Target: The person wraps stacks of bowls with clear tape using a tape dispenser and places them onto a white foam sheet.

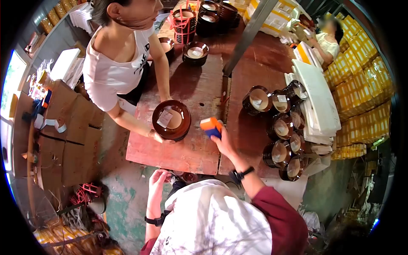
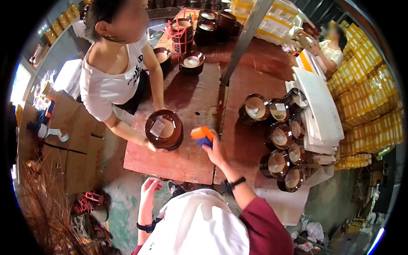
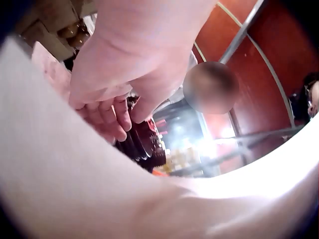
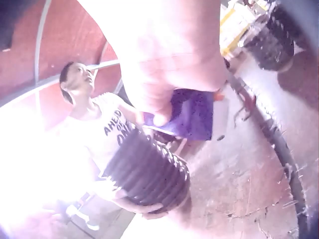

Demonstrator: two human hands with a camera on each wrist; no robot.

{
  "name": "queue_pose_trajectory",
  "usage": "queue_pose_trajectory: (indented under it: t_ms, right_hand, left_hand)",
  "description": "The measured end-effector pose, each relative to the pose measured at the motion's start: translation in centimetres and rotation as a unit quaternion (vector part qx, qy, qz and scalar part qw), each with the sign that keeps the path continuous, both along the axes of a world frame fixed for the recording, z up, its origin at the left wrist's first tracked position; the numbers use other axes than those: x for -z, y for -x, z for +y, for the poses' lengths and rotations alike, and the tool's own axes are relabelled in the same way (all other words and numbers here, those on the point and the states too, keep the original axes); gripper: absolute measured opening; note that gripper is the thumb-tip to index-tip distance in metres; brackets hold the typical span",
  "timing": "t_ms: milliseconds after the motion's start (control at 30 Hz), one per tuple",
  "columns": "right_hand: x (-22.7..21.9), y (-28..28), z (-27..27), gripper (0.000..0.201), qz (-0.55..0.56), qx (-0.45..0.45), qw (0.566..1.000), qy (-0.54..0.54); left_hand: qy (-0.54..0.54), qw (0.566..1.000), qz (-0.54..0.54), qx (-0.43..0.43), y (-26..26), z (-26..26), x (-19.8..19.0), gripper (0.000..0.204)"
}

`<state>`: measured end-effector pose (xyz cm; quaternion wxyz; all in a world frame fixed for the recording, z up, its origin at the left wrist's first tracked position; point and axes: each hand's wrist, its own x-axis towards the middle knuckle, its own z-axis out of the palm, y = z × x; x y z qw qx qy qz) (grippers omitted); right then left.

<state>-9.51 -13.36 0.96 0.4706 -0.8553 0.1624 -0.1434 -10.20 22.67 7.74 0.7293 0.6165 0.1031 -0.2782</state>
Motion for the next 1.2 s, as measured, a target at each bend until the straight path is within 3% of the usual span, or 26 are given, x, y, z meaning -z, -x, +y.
queue_pose_trajectory:
  t_ms: [67, 167, 367, 433, 533, 667, 767, 867, 1067, 1200]
  right_hand:
    - [-5.6, 3.9, 1.4, 0.055, -0.042, -0.085, 0.992, -0.078]
    - [-14.4, 7.9, 3.8, 0.046, 0.114, -0.139, 0.979, -0.096]
    - [-20.5, 10.2, 8.3, 0.03, 0.04, -0.192, 0.976, 0.096]
    - [-21.5, 10.5, 9.4, 0.029, 0.02, -0.194, 0.97, 0.146]
    - [-22.1, 11.0, 11.0, 0.028, -0.012, -0.18, 0.963, 0.2]
    - [-23.4, 11.2, 13.1, 0.026, -0.039, -0.175, 0.956, 0.231]
    - [-23.4, 11.4, 14.3, 0.024, -0.054, -0.183, 0.955, 0.228]
    - [-24.2, 11.2, 15.0, 0.024, -0.07, -0.204, 0.948, 0.235]
    - [-25.5, 10.6, 15.8, 0.029, -0.074, -0.23, 0.937, 0.254]
    - [-25.5, 10.6, 15.3, 0.032, -0.063, -0.251, 0.936, 0.241]
  left_hand:
    - [0.022, 0.998, -0.035, 0.047, -0.9, -1.5, -0.7, 0.01]
    - [0.061, 0.989, -0.101, 0.092, -2.8, -3.7, -4.1, 0.011]
    - [0.066, 0.944, -0.243, 0.215, -5.2, -3.5, -12.9, 0.011]
    - [0.069, 0.914, -0.318, 0.242, -5.2, -2.8, -15.1, 0.01]
    - [0.068, 0.885, -0.384, 0.254, -4.9, -1.2, -15.4, 0.008]
    - [0.061, 0.912, -0.331, 0.232, -4.6, 0.1, -14.9, 0.011]
    - [0.143, 0.938, -0.222, 0.224, -4.3, 0.7, -14.4, 0.015]
    - [0.153, 0.937, -0.163, 0.269, -4.5, 1.6, -15.4, 0.022]
    - [0.149, 0.907, -0.179, 0.352, -5.9, 1.6, -17.7, 0.027]
    - [0.127, 0.858, -0.263, 0.422, -6.9, 1.6, -18.0, 0.025]
